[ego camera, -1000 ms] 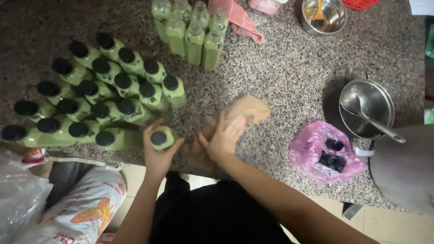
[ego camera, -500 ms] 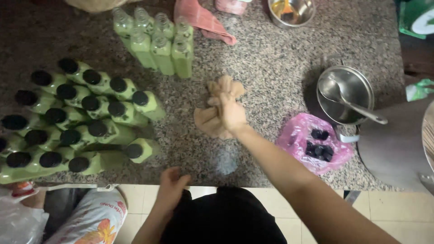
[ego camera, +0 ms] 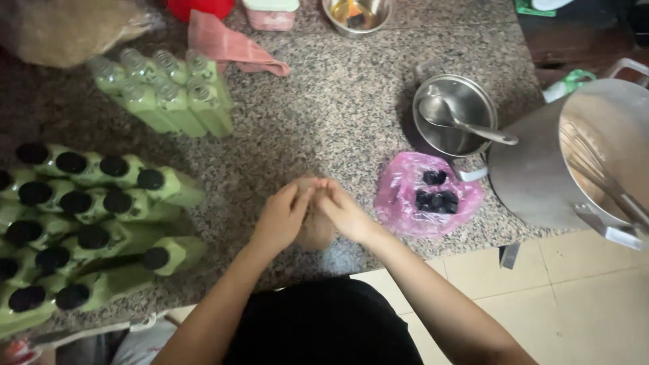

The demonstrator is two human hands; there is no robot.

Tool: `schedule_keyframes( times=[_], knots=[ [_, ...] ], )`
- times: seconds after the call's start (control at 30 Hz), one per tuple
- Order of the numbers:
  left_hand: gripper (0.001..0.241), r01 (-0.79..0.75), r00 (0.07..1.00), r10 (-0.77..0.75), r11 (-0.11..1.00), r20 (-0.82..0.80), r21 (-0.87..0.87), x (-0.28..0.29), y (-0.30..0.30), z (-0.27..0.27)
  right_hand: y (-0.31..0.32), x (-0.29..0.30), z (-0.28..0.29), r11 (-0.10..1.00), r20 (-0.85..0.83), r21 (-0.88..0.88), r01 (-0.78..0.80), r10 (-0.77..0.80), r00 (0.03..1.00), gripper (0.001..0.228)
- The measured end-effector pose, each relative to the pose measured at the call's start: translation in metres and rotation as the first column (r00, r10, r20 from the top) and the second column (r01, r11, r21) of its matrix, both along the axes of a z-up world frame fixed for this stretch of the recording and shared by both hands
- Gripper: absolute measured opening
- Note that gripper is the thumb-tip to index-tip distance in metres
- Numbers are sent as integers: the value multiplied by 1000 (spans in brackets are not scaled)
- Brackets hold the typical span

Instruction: Capping and organizing plastic bottles filled with a green liquid.

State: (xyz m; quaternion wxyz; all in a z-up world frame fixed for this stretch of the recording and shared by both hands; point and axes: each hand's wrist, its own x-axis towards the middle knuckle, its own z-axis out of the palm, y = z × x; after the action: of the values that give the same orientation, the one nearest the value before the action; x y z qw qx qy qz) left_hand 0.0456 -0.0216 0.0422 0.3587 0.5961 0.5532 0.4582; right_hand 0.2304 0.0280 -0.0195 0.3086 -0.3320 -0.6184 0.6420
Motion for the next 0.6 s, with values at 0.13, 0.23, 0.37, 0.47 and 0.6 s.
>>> schedule_keyframes(
  times=[0.13,0.23,0.37,0.47,0.6],
  knots=[
    [36,-82,995,57,934,-83,-348,-6,13,50,-4,6,84,997,127,-79,-5,15,992,43],
    [28,-129,966,5,878,-259,-461,-22,38,62,23,15,96,989,674,95,110,-145,724,18],
    [18,77,960,-35,987,-279,143,-49,98,73,91,24,109,831,387,550,78,-337,858,15],
    [11,134,925,11,925,-380,355,-69,167,101,142,11,174,853,386,505,131,-359,850,17],
    [13,157,885,161,780,-437,605,-91,231,163,218,20,224,642,232,762,83,-390,891,9]
  ],
)
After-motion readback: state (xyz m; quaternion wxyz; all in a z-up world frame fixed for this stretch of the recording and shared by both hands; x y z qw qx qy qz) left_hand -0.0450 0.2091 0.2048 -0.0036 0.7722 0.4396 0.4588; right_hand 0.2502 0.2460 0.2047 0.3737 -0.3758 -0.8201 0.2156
